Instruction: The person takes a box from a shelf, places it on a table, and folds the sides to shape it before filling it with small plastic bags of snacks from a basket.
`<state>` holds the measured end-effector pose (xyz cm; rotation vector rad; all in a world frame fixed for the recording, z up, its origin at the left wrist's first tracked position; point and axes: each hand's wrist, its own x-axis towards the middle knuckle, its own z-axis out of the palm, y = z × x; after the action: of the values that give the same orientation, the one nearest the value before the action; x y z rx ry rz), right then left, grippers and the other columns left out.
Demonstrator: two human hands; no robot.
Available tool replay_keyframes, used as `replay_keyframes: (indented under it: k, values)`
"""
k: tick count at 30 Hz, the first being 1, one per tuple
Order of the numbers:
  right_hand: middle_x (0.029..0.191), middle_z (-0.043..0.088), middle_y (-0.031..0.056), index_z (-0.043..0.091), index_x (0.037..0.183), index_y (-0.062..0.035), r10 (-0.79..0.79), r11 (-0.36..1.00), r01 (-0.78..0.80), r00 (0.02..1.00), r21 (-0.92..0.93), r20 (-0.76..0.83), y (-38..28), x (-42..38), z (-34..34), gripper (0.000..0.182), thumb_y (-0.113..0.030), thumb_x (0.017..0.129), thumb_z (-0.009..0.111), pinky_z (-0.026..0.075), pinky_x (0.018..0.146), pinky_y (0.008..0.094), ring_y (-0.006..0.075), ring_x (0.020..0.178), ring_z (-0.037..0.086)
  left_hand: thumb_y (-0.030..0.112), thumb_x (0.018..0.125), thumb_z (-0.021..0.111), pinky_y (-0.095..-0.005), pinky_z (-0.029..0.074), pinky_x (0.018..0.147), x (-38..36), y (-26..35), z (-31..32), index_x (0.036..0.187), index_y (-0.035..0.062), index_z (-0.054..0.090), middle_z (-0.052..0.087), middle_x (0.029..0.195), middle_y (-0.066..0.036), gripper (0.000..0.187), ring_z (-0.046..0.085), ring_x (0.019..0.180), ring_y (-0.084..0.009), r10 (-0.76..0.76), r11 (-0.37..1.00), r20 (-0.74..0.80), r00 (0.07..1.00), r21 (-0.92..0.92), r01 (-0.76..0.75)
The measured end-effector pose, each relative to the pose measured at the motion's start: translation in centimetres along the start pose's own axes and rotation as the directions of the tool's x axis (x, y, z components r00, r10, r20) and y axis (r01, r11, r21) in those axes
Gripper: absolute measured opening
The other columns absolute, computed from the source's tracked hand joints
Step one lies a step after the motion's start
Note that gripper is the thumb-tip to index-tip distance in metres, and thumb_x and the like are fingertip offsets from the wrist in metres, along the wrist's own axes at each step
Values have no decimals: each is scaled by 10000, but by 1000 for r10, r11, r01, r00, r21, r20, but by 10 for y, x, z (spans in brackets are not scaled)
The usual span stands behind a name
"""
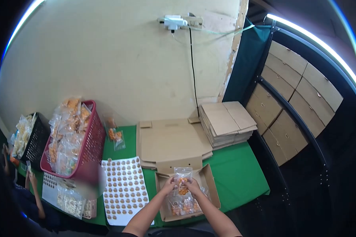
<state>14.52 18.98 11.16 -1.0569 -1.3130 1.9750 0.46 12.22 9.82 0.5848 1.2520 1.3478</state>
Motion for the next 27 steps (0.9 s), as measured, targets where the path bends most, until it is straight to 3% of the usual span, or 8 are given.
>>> replay_keyframes:
  k: [2,3,6,8,14,18,24,27]
  values:
    - [862,615,48,569,989,-14,148,975,-138,988,-173,42,9,-9,-15,228,-160,826,633,467,686,248,117,764,579,180,822,643,-240,482,652,2,-9,13,1088,51,545,596,948,-47,312,574,860,-120,-22,992,-167,986,-128,1]
    - [862,615,48,569,989,-14,153,973,-143,987,-181,45,5,-15,-18,228,-160,826,633,467,686,248,117,764,579,171,832,628,-228,458,605,1,-9,22,1026,47,576,607,887,-47,236,571,768,-103,-1,998,-198,980,-64,-12]
    - [858,618,43,577,973,-16,51,981,-51,999,-186,-6,-5,-18,-22,213,-159,826,633,461,670,236,110,745,578,157,823,636,-218,441,580,12,-24,34,973,36,601,613,804,-36,196,559,678,-95,83,994,-204,976,80,-68]
    - [854,623,44,588,950,-20,-46,998,50,996,50,-79,8,5,-37,193,-162,827,632,457,662,228,108,739,579,145,822,635,-227,445,623,11,-20,47,946,27,606,613,808,-41,174,559,703,-101,87,996,-232,969,54,-77]
    - [790,621,29,613,901,-26,-72,997,72,997,-1,20,-6,24,-52,157,-150,812,650,451,573,223,89,661,564,131,793,669,-228,460,610,19,-14,86,883,22,624,614,793,-28,148,558,704,-93,248,969,-477,843,125,-215]
    - [736,616,19,647,836,-17,53,994,-54,999,95,9,-1,25,-72,108,-118,799,655,433,545,226,79,636,549,155,788,683,-224,461,555,25,-44,93,883,17,629,616,792,-16,176,554,660,-81,192,979,-545,816,160,-124]
    - [743,619,29,644,852,-4,57,998,-61,988,28,144,9,40,-90,106,-103,825,615,457,533,229,100,636,564,171,799,655,-254,462,604,22,-58,89,841,2,664,651,720,-36,174,586,645,-100,235,939,-630,740,344,-5]
    - [725,623,33,655,851,17,4,992,16,988,-128,154,3,45,-95,133,-106,825,615,436,547,230,86,626,544,183,805,648,-259,456,618,13,-38,93,817,4,671,653,711,-39,181,578,640,-95,228,918,-638,736,392,55]
